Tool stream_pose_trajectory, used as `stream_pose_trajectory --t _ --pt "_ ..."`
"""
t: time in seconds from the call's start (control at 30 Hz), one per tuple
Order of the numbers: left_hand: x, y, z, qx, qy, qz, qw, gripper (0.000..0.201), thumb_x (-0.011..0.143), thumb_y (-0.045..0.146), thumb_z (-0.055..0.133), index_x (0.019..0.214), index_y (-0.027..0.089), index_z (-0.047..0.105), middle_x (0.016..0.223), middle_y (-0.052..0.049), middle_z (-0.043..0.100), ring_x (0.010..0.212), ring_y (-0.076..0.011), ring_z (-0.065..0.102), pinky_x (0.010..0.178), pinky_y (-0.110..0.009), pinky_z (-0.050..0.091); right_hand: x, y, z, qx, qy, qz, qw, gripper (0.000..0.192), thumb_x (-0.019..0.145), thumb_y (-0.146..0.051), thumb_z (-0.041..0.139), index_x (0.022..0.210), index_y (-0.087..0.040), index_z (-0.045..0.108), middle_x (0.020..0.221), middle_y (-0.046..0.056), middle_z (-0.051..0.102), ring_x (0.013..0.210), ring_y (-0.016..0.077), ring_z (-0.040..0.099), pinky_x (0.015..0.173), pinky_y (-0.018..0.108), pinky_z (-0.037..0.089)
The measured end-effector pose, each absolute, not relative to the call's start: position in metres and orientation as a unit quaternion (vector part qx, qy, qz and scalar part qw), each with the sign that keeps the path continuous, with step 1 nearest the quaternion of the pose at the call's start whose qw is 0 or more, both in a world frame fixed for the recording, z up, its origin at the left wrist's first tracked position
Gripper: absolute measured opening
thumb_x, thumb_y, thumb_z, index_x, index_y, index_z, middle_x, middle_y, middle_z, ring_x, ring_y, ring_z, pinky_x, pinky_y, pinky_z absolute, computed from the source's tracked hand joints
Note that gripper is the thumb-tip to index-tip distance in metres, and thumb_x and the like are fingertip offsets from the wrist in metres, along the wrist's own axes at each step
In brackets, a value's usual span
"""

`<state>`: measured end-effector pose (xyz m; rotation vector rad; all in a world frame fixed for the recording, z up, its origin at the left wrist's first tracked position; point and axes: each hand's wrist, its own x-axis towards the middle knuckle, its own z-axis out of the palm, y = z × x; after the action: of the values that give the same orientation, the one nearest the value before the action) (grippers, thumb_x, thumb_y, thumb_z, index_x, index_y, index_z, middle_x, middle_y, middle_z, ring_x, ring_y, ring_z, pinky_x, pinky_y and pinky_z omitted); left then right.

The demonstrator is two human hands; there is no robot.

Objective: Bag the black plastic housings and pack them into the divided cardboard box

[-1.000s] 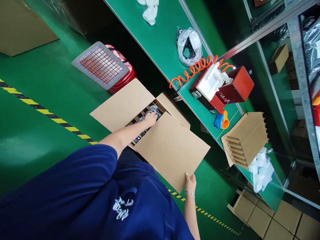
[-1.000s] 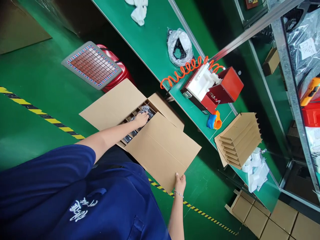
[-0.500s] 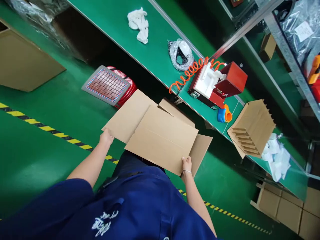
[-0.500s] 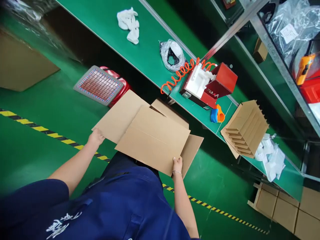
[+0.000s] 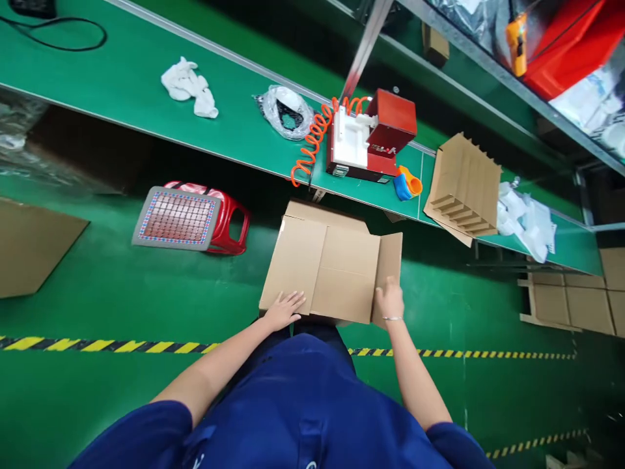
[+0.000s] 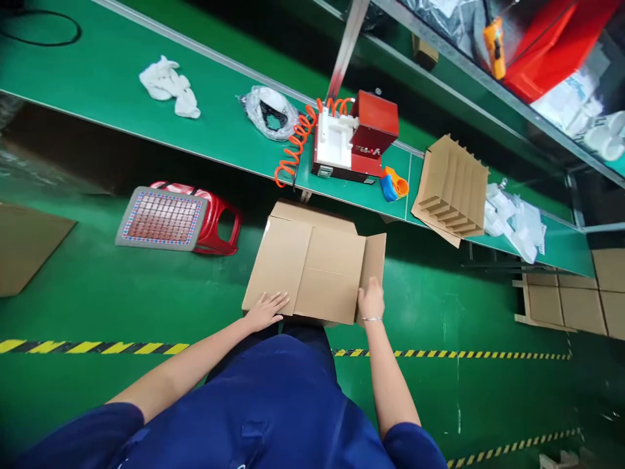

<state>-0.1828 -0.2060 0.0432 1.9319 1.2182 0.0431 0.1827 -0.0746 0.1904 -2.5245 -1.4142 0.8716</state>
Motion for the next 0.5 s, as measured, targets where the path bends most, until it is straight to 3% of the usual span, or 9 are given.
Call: stream_pose_trajectory --t 0.07,0.13,0.17,0.23,0.3,0.33,0.37,0.5 --pt "-0.180 -0.198 0.029 0.773 0.481 0.014 0.414 0.058 0.097 0.032 0.048 0.154 0.032 0.044 0.161 -0.008 0.041 0.150 -0.0308 0.035 0.121 -0.065 0.018 0.202 -0.077 0.219 -0.833 -0.481 0.266 0.068 0.059 0.093 -0.040 0.045 0.150 -0.024 0.042 0.157 0.017 0.044 0.151 0.0387 0.030 0.120 0.060 0.031" --pt "-0.180 -0.199 0.021 0.771 0.484 0.016 0.414 0.057 0.096 0.029 0.046 0.154 0.032 0.044 0.161 -0.008 0.041 0.151 -0.0310 0.034 0.121 -0.066 0.018 0.197 -0.083 0.225 -0.814 -0.499 0.291 0.053 0.057 0.096 -0.046 0.036 0.149 -0.026 0.046 0.152 0.015 0.051 0.147 0.0373 0.039 0.119 0.059 0.033" --pt "-0.180 -0.201 0.019 0.767 0.488 0.020 0.417 0.058 0.096 0.028 0.046 0.154 0.032 0.044 0.162 -0.008 0.041 0.151 -0.0308 0.034 0.121 -0.066 0.017 0.182 -0.087 0.218 -0.795 -0.514 0.321 0.039 0.057 0.097 -0.048 0.035 0.147 -0.025 0.049 0.149 0.014 0.054 0.144 0.0346 0.045 0.120 0.055 0.035" --pt "-0.178 -0.206 0.019 0.754 0.499 0.030 0.426 0.058 0.095 0.027 0.046 0.153 0.032 0.045 0.162 -0.007 0.040 0.152 -0.0303 0.032 0.122 -0.064 0.016 0.131 -0.097 0.186 -0.744 -0.548 0.382 0.011 0.059 0.095 -0.051 0.043 0.147 -0.025 0.051 0.154 0.009 0.050 0.147 0.0272 0.042 0.122 0.045 0.033" --pt "-0.173 -0.209 0.020 0.735 0.517 0.040 0.436 0.059 0.093 0.025 0.048 0.151 0.032 0.048 0.162 -0.006 0.040 0.152 -0.0298 0.032 0.123 -0.063 0.015 0.069 -0.106 0.145 -0.698 -0.573 0.429 -0.022 0.071 0.092 -0.054 0.054 0.154 -0.022 0.044 0.163 0.010 0.036 0.154 0.0275 0.028 0.124 0.046 0.026" --pt "-0.171 -0.209 0.021 0.723 0.530 0.045 0.441 0.059 0.091 0.024 0.050 0.150 0.032 0.050 0.162 -0.005 0.041 0.151 -0.0292 0.033 0.123 -0.061 0.015 0.040 -0.110 0.126 -0.674 -0.585 0.445 -0.079 0.081 0.094 -0.057 0.051 0.161 -0.019 0.027 0.169 0.011 0.020 0.157 0.0292 0.015 0.125 0.050 0.021" --pt "-0.170 -0.210 0.021 0.708 0.545 0.050 0.446 0.059 0.090 0.024 0.051 0.148 0.032 0.052 0.160 -0.004 0.043 0.151 -0.0282 0.035 0.124 -0.059 0.015 0.014 -0.112 0.110 -0.669 -0.582 0.453 -0.093 0.086 0.094 -0.060 0.052 0.163 -0.019 0.021 0.170 0.012 0.012 0.158 0.0327 0.009 0.124 0.056 0.020" --pt "-0.182 -0.219 0.018 0.596 0.665 0.069 0.444 0.054 0.094 0.031 0.045 0.147 0.028 0.053 0.153 -0.008 0.053 0.148 -0.0277 0.040 0.124 -0.052 0.022 -0.033 -0.111 0.074 -0.655 -0.583 0.423 -0.226 0.100 0.090 -0.067 0.059 0.163 -0.033 0.000 0.169 0.009 -0.016 0.155 0.0458 -0.005 0.114 0.075 0.020"
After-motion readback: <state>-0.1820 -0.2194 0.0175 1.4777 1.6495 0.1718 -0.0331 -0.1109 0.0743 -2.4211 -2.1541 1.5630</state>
